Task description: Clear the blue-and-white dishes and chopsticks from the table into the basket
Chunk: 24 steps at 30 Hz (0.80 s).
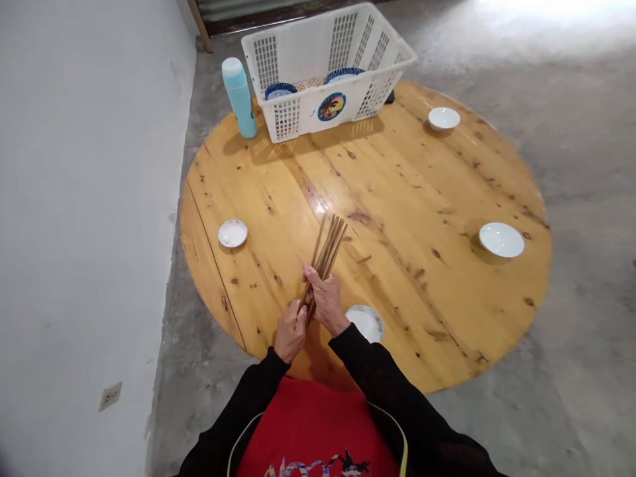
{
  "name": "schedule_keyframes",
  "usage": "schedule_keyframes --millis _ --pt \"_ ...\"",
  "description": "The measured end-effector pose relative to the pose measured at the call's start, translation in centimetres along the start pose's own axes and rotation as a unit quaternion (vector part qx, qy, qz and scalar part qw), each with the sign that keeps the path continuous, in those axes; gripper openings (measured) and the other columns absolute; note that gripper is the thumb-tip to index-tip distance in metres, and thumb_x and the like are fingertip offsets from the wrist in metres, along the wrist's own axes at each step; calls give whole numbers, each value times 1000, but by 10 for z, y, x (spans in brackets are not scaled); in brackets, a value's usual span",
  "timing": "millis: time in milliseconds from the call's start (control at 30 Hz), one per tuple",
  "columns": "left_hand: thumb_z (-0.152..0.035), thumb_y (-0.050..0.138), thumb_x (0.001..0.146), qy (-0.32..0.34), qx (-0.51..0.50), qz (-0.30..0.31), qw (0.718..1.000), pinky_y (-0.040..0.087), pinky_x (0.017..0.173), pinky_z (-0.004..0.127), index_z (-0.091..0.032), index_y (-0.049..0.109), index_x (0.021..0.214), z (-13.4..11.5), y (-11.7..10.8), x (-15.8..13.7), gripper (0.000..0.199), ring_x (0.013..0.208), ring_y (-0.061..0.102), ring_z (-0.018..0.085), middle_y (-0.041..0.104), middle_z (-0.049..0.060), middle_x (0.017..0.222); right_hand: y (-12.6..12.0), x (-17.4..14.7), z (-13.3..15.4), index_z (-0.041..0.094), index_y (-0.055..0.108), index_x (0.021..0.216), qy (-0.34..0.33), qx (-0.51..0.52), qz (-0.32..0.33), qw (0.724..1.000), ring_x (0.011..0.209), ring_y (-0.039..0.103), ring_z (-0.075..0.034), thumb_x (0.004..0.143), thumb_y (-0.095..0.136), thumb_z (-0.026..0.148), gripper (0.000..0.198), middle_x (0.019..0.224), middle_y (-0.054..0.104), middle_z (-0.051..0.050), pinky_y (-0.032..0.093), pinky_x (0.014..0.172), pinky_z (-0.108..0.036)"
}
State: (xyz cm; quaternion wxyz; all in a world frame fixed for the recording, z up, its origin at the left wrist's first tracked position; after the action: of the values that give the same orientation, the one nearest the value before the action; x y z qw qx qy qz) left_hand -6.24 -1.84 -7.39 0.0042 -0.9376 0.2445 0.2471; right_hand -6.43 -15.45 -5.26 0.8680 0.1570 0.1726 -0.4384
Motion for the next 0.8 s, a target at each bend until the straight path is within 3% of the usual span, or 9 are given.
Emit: schedule_keyframes --millis 133,200,300,400,500,567,667,733,800 --pt "-47 72 91 -36 -144 29 989 49 91 33 -22 72 93 9 16 1 25 88 66 22 68 5 84 2 -1 19 22 53 58 -49 31 4 998 53 51 -11 71 82 67 55 55 49 3 44 51 -25" --pt "-58 65 94 -94 -273 26 957 53 87 34 -18 72 104 18 26 2 41 89 69 23 73 8 93 2 -4 27 23 52 62 -63 57 14 996 55 56 -13 73 82 66 53 55 47 4 51 58 -28" --pt "-60 57 98 -176 -422 20 889 54 78 32 -14 72 94 28 43 5 48 78 69 19 74 9 89 0 -19 31 24 50 69 -91 58 23 994 50 54 -13 79 81 60 49 55 43 7 51 54 -28" --pt "-51 63 97 -184 -494 -2 850 53 76 27 -16 65 73 35 53 10 42 68 63 14 66 4 72 -2 -39 27 25 46 69 -126 11 51 991 46 50 -12 82 80 57 49 54 42 7 47 48 -28" --pt "-47 70 92 -180 -490 -34 852 52 75 27 -19 56 61 47 58 13 44 62 56 13 51 -1 58 -2 -51 18 25 43 65 -146 -57 101 982 46 48 -12 80 83 55 52 52 44 6 46 48 -28" --pt "-47 71 91 -189 -459 -21 868 52 73 28 -19 56 62 51 59 14 43 60 55 13 50 -1 57 -4 -51 15 25 42 65 -150 -57 115 980 44 45 -11 79 84 56 54 51 42 7 42 44 -27" --pt "-45 68 93 -139 -386 -19 912 51 71 27 -17 64 73 37 35 30 34 67 62 15 63 3 68 -17 -48 20 24 46 72 -136 28 86 987 39 36 -7 75 89 54 52 51 40 10 33 37 -23" --pt "-38 66 94 -62 -327 -110 937 49 71 25 -17 65 81 16 -11 50 25 74 66 14 69 5 78 -32 -47 27 23 47 72 -128 64 52 988 37 32 -5 73 92 49 51 50 39 12 29 36 -21" --pt "-34 62 97 -37 -263 -221 938 49 69 24 -17 59 80 -5 -65 72 24 69 65 12 67 3 75 -48 -50 32 23 45 69 -123 58 29 990 37 32 -5 73 93 43 52 48 37 12 29 36 -20"
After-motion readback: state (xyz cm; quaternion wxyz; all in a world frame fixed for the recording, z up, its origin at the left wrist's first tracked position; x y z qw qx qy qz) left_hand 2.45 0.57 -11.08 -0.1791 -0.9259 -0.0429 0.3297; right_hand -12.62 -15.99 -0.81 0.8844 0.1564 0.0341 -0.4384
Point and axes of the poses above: each hand's wrist, its own x-axis towards the middle knuckle, its own y-axis out of the palm, z = x × y, the point moved 7 cm from there along x, towards the middle knuckle
